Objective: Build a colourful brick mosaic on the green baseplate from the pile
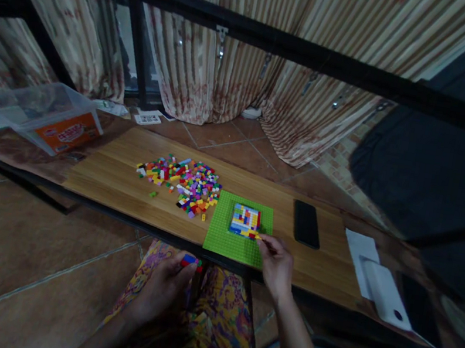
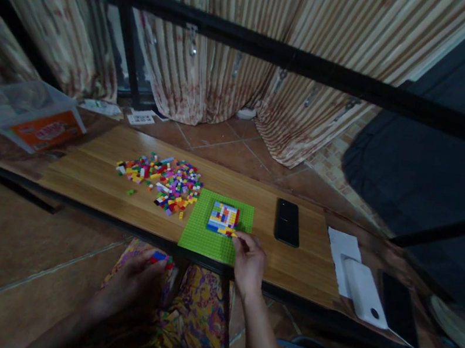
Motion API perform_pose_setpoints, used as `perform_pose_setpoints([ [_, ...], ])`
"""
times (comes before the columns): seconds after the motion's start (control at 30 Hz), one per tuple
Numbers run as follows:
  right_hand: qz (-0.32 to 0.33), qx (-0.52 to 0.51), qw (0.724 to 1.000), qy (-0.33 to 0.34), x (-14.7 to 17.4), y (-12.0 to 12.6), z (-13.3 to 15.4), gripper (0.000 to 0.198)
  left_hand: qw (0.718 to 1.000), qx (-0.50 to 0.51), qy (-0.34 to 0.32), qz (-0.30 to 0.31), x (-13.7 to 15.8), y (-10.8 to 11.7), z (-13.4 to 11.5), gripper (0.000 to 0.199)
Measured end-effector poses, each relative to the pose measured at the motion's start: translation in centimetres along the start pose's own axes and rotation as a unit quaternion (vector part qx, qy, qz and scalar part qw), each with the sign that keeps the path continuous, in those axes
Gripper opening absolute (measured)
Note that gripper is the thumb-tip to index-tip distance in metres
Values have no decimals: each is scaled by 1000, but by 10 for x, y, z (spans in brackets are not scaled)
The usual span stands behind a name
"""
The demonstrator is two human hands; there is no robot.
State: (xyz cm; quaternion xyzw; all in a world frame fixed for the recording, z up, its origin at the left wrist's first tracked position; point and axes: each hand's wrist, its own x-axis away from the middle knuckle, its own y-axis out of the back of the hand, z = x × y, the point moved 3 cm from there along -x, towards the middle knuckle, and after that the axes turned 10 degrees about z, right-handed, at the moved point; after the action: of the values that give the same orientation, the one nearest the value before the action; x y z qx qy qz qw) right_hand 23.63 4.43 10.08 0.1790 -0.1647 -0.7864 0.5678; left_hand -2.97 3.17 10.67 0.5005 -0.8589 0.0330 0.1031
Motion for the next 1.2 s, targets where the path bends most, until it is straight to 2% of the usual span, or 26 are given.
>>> perform_pose_setpoints([
  [0.23, 32, -18, 999, -2, -14, -6, -10, 24, 1000, -10, -12, -9, -3, 4, 9, 31],
  [0.37, 15, -49, 999, -10, -16, -8, -15, 23, 1000, 7, 3, -4, -5, 2, 12, 30],
  [0.6, -7, -31, 999, 15, -11, -8, -10, 19, 1000, 10, 16, 2, -8, 4, 13, 27],
  [1.0, -1, -33, 999, 18, -8, -10, -14, 22, 999, 43, 20, -7, -15, -5, -10, 28],
  [1.2, -7, -8, 999, 44, -7, -8, -13, 22, 995, 83, 43, -16, -10, -12, -22, 22],
])
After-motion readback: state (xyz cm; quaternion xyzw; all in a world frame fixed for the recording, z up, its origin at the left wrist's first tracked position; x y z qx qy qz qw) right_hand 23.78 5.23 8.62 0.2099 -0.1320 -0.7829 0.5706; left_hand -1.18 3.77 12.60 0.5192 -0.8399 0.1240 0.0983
